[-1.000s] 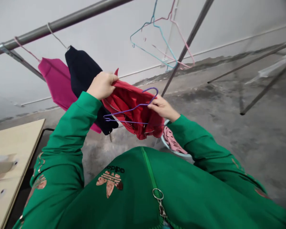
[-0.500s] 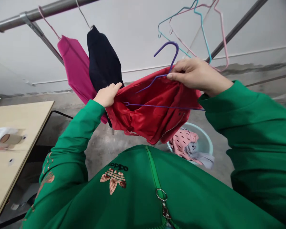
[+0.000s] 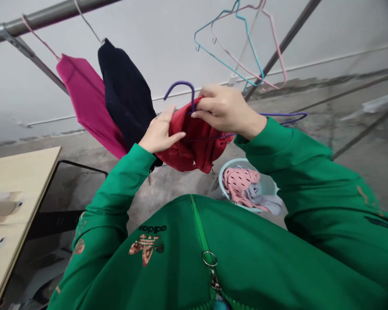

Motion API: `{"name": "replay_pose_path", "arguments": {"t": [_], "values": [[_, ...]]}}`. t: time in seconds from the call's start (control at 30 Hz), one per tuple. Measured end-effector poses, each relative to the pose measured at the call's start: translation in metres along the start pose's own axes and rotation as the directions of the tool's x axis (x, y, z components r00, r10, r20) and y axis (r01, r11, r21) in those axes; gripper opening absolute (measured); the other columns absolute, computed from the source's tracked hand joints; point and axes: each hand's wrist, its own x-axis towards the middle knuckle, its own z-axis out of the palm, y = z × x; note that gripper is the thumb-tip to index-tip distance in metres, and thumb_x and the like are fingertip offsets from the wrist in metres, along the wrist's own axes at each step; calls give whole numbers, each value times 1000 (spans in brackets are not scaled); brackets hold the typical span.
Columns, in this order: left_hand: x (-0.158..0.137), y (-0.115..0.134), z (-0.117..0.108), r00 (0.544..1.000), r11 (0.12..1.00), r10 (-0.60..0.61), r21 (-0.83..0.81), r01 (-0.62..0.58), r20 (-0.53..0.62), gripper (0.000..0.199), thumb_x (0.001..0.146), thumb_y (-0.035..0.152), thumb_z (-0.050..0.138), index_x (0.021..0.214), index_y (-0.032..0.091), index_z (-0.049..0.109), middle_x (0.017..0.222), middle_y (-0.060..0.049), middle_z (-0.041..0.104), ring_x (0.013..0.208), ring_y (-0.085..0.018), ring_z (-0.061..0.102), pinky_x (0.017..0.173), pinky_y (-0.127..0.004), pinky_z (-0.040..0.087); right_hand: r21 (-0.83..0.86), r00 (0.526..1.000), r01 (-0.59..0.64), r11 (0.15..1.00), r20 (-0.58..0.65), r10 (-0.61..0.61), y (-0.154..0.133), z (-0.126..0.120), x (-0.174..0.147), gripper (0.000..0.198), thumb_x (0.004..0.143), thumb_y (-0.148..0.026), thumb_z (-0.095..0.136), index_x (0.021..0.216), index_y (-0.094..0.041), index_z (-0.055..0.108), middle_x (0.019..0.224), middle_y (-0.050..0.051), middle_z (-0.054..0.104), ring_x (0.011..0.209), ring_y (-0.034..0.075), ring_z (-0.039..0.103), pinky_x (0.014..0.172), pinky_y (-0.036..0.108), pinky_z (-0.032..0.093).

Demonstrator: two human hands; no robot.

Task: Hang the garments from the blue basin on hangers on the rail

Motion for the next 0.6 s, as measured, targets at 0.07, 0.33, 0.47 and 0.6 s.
{"name": "replay_pose_path", "arguments": {"t": [0.07, 0.33, 0.47, 0.6], "values": [[19, 6, 11, 999, 998, -13, -65, 11, -32, 57, 88, 47, 53, 134, 13, 46, 131, -14, 55, 124, -30, 53, 106, -40, 39, 4, 1000, 7, 1000, 8, -7, -3, -12, 7, 36, 86, -56, 55, 88, -21, 63, 104, 7, 58, 112, 27, 51, 93, 42, 43], [62, 19, -10, 976, 995, -78, -75, 63, -204, 41, 92, 43, 48, 122, 15, 53, 116, -9, 62, 117, -24, 56, 103, -38, 42, -92, 821, -223, 971, -555, 136, 14, -4, -50, 31, 90, -51, 46, 105, -24, 55, 109, 12, 58, 114, 30, 48, 100, 52, 37], [64, 27, -17, 987, 997, -67, -37, 62, -144, 40, 91, 44, 50, 118, 16, 56, 108, -7, 62, 113, -26, 58, 100, -39, 44, 102, 884, -294, 950, -349, 311, 25, 91, -96, 32, 91, -49, 42, 96, -20, 57, 90, 14, 60, 90, 28, 57, 83, 47, 47], [53, 48, -23, 996, 999, -51, -13, 50, -69, 36, 89, 43, 52, 113, 16, 58, 101, -5, 62, 108, -25, 59, 99, -38, 45, 262, 867, -395, 881, -210, 451, 29, 160, -99, 45, 85, -42, 52, 120, -15, 52, 123, 19, 56, 116, 33, 51, 102, 50, 42]]}}
